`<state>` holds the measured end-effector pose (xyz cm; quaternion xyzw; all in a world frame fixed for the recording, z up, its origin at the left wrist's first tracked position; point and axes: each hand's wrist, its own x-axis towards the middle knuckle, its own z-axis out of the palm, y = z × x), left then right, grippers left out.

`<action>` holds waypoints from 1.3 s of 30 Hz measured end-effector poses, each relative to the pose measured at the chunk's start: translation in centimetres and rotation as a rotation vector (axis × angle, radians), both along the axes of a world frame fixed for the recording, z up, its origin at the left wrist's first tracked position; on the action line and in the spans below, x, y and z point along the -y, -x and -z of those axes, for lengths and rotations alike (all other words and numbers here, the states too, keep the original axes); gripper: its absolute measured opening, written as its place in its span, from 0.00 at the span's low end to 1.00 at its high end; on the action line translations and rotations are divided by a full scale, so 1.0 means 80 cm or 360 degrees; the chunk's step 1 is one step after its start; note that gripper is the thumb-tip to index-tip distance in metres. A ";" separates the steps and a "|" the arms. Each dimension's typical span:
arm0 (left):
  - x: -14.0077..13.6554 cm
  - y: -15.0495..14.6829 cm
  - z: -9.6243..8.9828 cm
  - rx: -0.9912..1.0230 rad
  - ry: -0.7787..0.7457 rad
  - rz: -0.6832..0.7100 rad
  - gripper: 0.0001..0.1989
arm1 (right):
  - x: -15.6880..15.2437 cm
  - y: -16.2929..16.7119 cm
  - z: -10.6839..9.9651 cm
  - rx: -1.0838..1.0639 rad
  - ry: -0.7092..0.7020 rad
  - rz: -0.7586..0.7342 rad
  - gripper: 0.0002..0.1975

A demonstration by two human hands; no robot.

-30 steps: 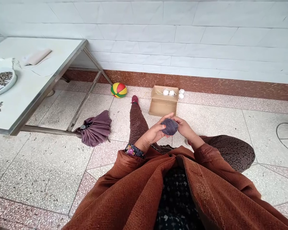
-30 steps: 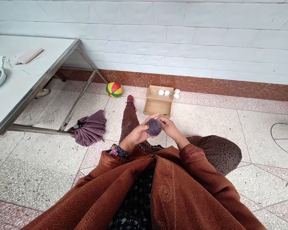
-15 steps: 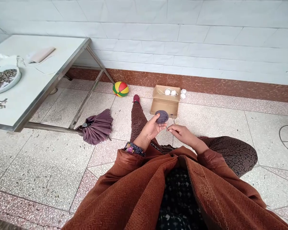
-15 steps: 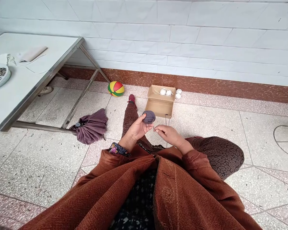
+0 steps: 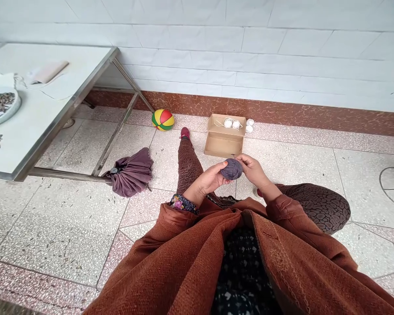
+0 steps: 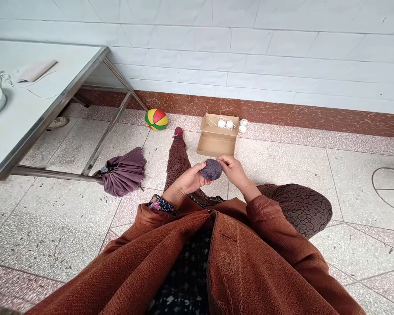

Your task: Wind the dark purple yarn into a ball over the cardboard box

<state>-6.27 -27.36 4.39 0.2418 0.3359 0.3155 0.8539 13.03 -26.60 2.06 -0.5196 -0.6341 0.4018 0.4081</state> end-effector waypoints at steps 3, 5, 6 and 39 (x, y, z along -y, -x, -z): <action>-0.001 -0.002 0.000 0.0070 0.0054 0.0047 0.21 | 0.011 0.003 0.013 -0.0047 0.0060 0.0064 0.16; -0.002 -0.002 0.000 0.0077 0.0035 0.0082 0.24 | 0.015 0.001 0.015 -0.0066 0.0048 0.0134 0.15; -0.002 -0.003 -0.001 0.0078 0.0014 0.0085 0.25 | 0.016 0.000 0.015 -0.0068 0.0045 0.0156 0.15; -0.002 0.001 -0.009 -0.0081 -0.0181 -0.0445 0.23 | 0.043 0.008 -0.019 0.0507 -0.0522 -0.0506 0.14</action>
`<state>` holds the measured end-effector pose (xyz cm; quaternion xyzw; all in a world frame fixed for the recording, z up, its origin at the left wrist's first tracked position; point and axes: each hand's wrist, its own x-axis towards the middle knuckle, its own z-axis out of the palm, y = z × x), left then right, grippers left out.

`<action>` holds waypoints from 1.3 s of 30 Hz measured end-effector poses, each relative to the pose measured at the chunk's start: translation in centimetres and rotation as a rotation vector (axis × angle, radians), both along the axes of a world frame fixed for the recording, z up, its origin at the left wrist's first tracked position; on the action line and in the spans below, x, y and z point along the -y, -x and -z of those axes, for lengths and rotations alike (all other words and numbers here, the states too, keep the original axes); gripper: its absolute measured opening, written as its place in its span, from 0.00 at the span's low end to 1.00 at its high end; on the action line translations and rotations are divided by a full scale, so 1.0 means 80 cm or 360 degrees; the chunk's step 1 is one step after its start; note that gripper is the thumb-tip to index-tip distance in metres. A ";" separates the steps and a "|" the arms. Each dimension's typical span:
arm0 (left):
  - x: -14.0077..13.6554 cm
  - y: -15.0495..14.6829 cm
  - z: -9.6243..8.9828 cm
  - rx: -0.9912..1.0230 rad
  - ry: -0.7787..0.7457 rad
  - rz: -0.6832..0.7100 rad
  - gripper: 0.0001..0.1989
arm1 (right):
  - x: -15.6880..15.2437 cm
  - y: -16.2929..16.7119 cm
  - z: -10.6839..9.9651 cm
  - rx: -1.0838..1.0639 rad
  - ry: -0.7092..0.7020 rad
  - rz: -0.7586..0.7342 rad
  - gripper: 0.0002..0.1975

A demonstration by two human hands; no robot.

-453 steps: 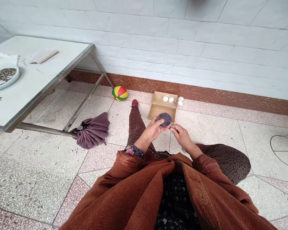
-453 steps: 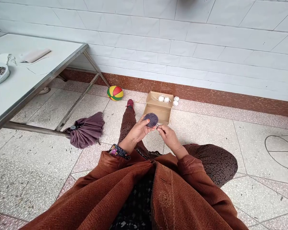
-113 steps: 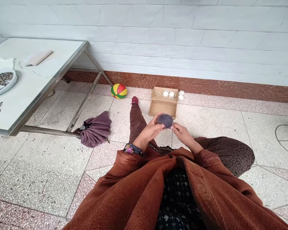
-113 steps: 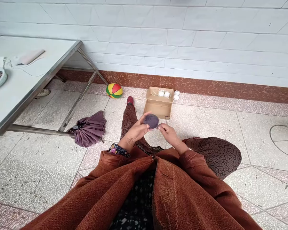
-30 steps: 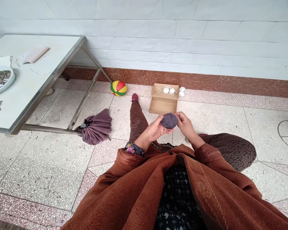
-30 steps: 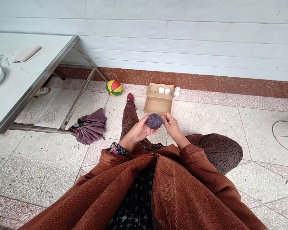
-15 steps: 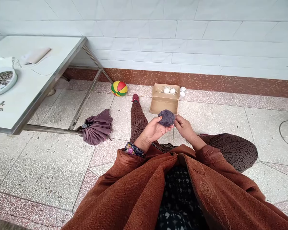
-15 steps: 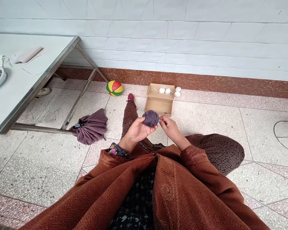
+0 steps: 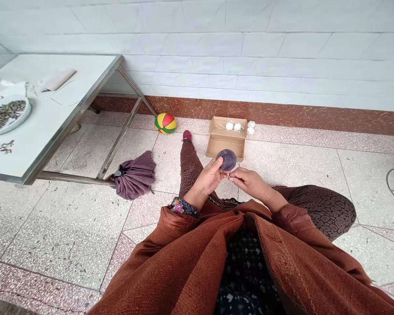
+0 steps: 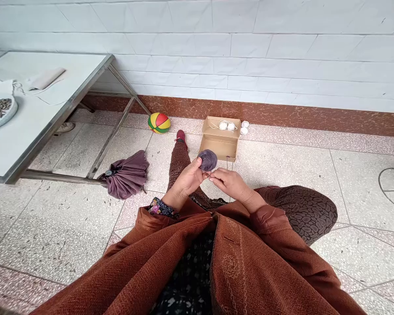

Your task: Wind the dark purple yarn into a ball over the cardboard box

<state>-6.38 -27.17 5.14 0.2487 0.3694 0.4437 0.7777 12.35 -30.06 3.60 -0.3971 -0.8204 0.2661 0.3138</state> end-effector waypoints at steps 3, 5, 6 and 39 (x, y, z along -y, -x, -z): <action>0.005 0.000 0.000 -0.0211 -0.0176 -0.0017 0.25 | -0.002 -0.005 -0.023 -0.0106 -0.0057 0.0019 0.13; 0.009 0.000 -0.003 -0.0346 -0.0247 0.0025 0.26 | -0.009 -0.011 -0.034 -0.0194 -0.0073 0.0142 0.12; 0.010 0.000 -0.004 -0.0384 -0.0262 0.0065 0.26 | -0.013 -0.013 -0.037 -0.0234 -0.0068 0.0212 0.13; 0.001 0.015 -0.013 -0.0178 -0.0076 0.0072 0.28 | 0.004 0.000 0.021 0.0311 0.0022 -0.0053 0.15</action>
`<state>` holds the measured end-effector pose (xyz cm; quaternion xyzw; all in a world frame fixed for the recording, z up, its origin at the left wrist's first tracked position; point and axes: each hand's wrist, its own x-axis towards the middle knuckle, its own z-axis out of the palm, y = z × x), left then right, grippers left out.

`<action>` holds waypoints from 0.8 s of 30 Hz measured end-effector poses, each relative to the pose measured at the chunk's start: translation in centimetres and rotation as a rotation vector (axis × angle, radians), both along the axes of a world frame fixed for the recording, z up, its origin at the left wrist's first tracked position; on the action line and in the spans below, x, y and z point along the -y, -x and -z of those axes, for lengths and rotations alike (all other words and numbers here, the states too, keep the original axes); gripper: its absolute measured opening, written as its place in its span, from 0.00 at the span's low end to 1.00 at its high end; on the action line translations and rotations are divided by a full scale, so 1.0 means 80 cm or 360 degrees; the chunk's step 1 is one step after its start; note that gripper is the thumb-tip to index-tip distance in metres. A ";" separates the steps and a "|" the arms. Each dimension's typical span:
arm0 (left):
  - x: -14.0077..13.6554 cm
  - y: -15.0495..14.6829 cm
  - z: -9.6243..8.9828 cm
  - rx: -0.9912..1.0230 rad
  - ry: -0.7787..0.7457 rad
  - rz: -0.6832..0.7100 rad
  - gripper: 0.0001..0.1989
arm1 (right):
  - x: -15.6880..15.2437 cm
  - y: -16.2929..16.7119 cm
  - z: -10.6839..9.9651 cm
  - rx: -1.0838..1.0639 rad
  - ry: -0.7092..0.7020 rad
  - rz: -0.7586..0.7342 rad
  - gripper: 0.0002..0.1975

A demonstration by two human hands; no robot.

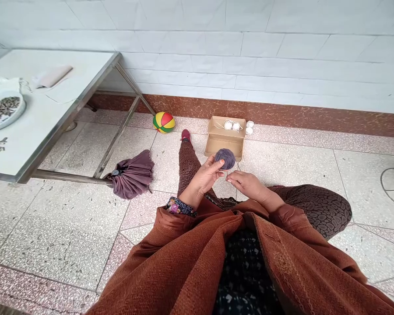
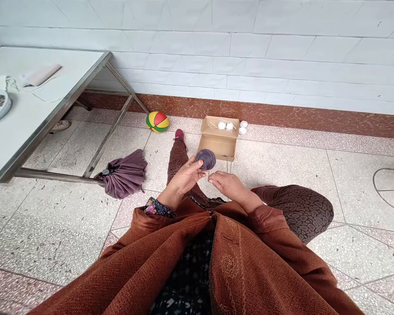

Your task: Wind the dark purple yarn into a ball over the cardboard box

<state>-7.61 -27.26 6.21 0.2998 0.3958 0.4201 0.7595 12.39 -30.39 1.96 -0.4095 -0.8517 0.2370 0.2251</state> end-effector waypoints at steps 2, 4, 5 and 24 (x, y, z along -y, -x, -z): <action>0.001 -0.001 0.001 -0.0232 -0.0143 -0.0070 0.28 | 0.002 0.000 -0.019 -0.0120 -0.0014 -0.0072 0.16; 0.001 -0.003 0.002 -0.0383 -0.0270 -0.0099 0.28 | 0.000 -0.003 -0.041 -0.0256 -0.0024 -0.0042 0.16; 0.001 -0.005 0.002 -0.0415 -0.0323 -0.0084 0.27 | -0.003 -0.005 -0.051 -0.0317 -0.0028 0.0015 0.16; 0.000 -0.010 0.016 -0.0148 -0.0153 -0.0177 0.27 | 0.000 0.006 0.002 -0.0463 0.0304 0.0099 0.18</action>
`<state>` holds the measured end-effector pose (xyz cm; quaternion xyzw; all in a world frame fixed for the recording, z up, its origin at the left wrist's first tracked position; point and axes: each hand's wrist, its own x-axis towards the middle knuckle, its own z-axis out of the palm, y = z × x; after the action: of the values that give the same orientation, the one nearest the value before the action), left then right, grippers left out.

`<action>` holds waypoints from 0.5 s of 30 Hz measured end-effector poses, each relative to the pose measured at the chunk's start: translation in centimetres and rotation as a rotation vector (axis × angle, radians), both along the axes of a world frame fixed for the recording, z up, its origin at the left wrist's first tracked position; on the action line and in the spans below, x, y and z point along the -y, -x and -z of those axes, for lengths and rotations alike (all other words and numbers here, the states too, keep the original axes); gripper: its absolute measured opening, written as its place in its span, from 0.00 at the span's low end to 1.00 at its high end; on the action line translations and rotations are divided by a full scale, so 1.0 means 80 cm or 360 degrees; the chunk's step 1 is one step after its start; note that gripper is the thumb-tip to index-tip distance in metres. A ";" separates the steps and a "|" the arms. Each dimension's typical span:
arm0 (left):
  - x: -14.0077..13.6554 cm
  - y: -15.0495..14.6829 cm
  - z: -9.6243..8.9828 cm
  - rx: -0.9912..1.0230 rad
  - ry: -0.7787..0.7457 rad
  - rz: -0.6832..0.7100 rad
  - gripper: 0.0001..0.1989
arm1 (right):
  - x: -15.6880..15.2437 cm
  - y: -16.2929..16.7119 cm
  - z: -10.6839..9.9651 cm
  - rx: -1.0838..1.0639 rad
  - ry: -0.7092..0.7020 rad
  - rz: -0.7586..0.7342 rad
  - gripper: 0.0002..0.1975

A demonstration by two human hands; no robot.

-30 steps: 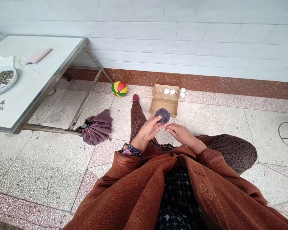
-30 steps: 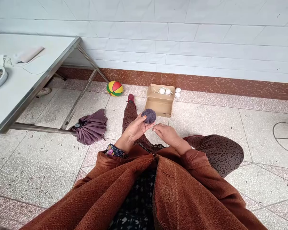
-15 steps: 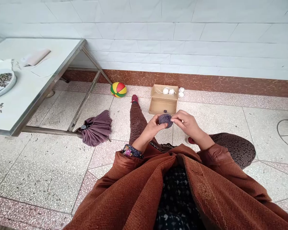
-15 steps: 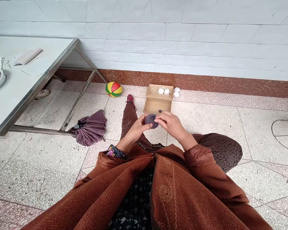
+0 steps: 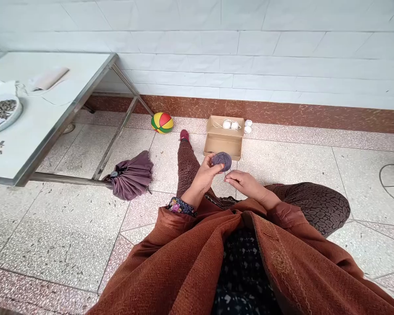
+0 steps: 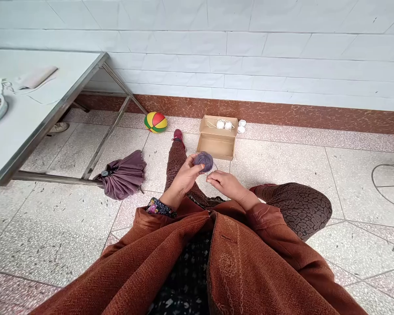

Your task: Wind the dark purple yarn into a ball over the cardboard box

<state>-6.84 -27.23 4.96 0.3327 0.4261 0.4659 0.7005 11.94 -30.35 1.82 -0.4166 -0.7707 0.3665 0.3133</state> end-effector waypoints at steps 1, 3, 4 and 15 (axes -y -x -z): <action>-0.001 0.001 0.002 -0.0122 -0.0056 -0.0030 0.29 | -0.001 -0.001 -0.010 0.0005 -0.0035 -0.0031 0.17; 0.000 0.003 0.004 -0.0309 -0.0150 -0.0001 0.31 | -0.011 -0.007 -0.032 -0.0007 -0.0098 0.0014 0.15; 0.000 0.004 0.004 -0.0354 -0.0178 0.0056 0.32 | -0.018 -0.010 -0.042 -0.0023 -0.0125 0.0069 0.15; 0.007 0.006 -0.012 0.0333 0.0018 0.0415 0.35 | -0.025 0.001 0.012 -0.0241 0.0110 0.0540 0.16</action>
<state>-7.29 -27.77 5.89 0.3308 0.3068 0.4007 0.7974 11.89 -28.35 0.85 -0.5224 -0.6506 0.3649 0.4131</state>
